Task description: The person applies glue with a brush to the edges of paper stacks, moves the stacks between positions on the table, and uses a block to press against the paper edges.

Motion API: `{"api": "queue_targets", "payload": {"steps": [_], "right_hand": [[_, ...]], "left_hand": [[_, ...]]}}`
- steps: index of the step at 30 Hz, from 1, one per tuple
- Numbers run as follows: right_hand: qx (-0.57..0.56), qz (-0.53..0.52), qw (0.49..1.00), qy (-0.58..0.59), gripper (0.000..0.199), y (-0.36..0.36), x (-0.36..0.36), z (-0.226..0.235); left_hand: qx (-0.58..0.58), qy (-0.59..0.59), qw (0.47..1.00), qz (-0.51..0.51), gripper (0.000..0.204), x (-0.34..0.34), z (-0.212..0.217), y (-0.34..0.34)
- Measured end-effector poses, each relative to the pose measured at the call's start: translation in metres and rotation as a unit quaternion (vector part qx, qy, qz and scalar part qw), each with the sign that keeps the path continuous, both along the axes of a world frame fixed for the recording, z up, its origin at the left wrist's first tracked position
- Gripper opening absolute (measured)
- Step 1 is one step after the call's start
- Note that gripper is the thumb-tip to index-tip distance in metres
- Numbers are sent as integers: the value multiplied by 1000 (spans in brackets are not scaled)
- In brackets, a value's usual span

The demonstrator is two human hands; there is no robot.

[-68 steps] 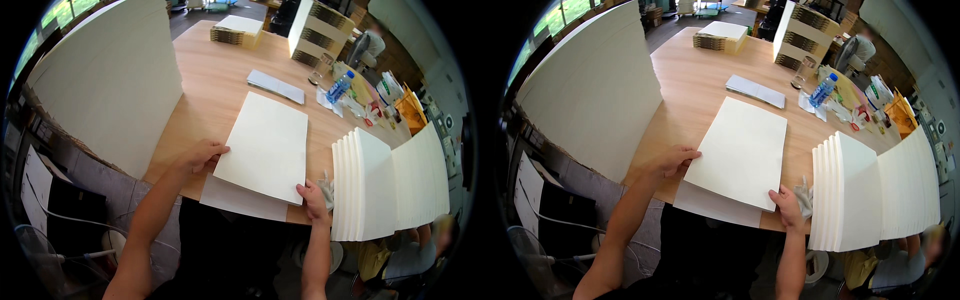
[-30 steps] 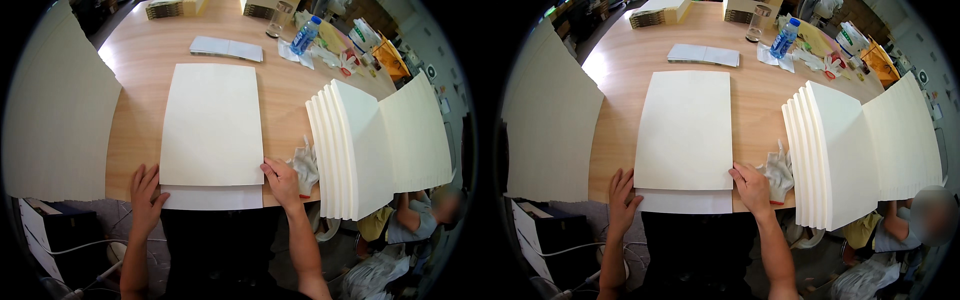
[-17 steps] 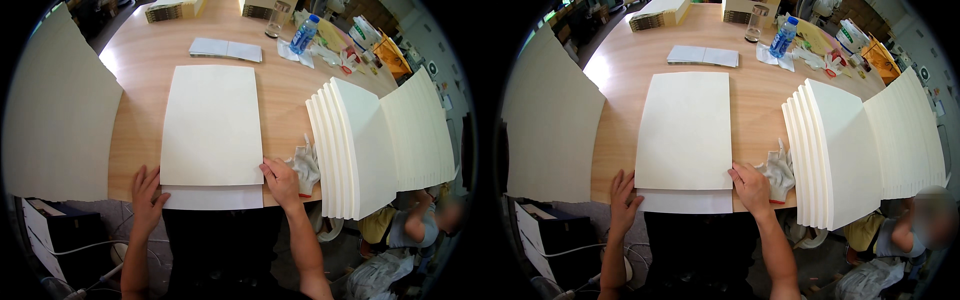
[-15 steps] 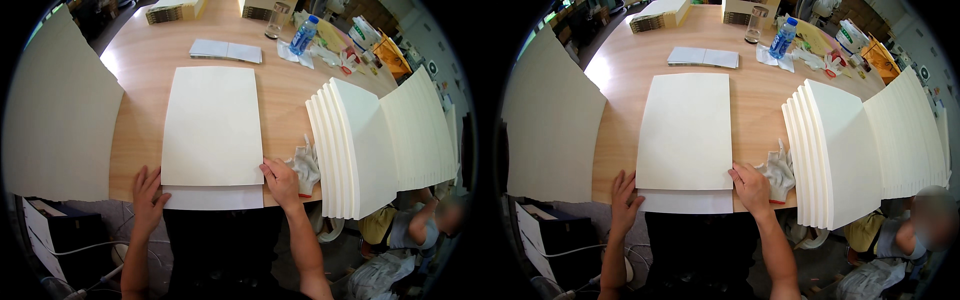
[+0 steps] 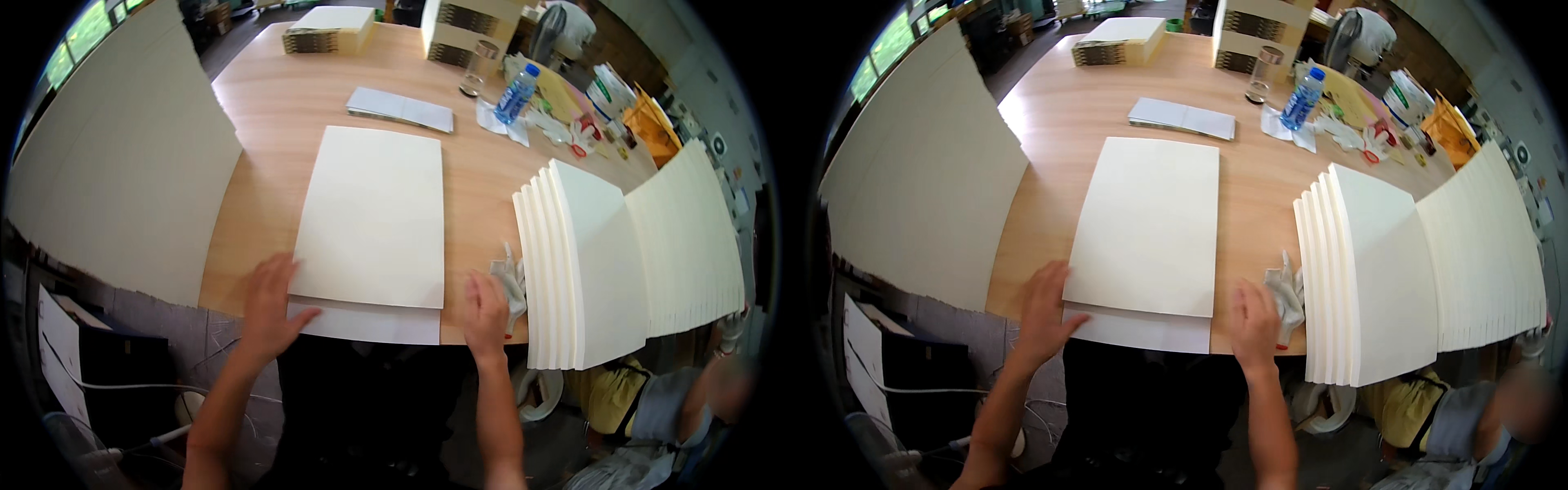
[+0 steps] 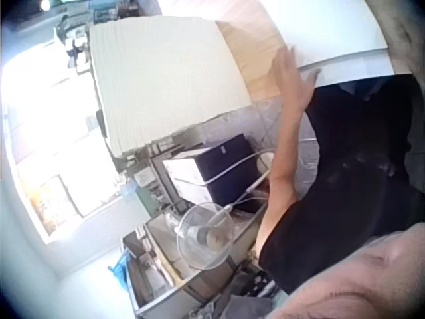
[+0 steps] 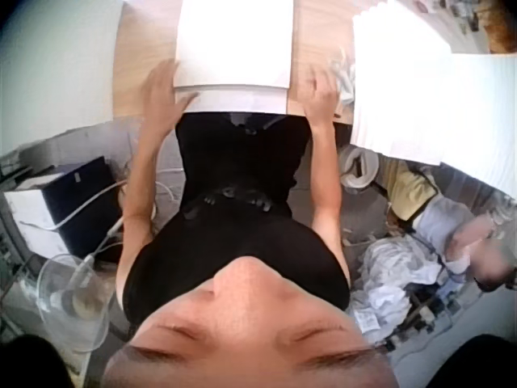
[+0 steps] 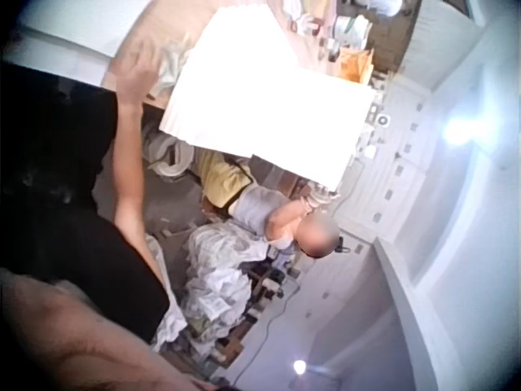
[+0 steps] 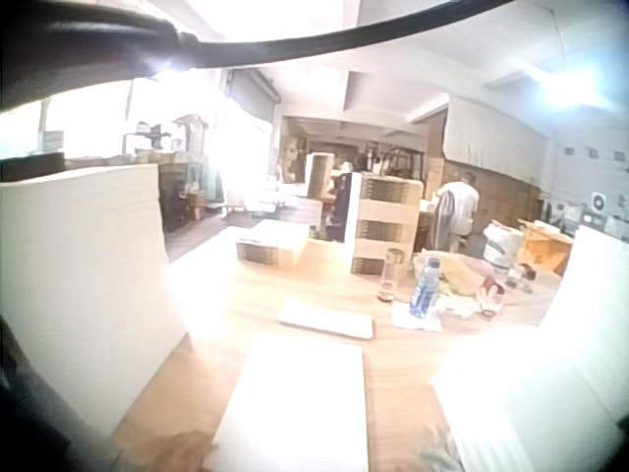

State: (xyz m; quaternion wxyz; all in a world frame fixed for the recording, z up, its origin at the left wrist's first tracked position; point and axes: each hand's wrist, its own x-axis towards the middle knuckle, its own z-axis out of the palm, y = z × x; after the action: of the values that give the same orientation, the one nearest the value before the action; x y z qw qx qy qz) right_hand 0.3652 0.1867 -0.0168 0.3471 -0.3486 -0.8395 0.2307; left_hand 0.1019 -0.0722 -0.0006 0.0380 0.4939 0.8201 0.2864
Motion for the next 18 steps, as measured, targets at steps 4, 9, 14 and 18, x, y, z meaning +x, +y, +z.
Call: {"api": "queue_targets", "payload": {"steps": [4,9,14,18], "right_hand": [[50,-23,993,-105,25,7,25,-5],[-33,72,993,-89,30,-10,52,-3],[-57,137,988,-43,66,-36,44,21],[-50,148,981,-114,69,-39,11,21]], "left_hand": [[-76,84,969,-221,100,19,25,38],[-104,83,954,-268,106,10,21,47],[-56,37,964,-258,86,-3,23,42],[-95,33,972,-212,67,-6,33,31]]}}
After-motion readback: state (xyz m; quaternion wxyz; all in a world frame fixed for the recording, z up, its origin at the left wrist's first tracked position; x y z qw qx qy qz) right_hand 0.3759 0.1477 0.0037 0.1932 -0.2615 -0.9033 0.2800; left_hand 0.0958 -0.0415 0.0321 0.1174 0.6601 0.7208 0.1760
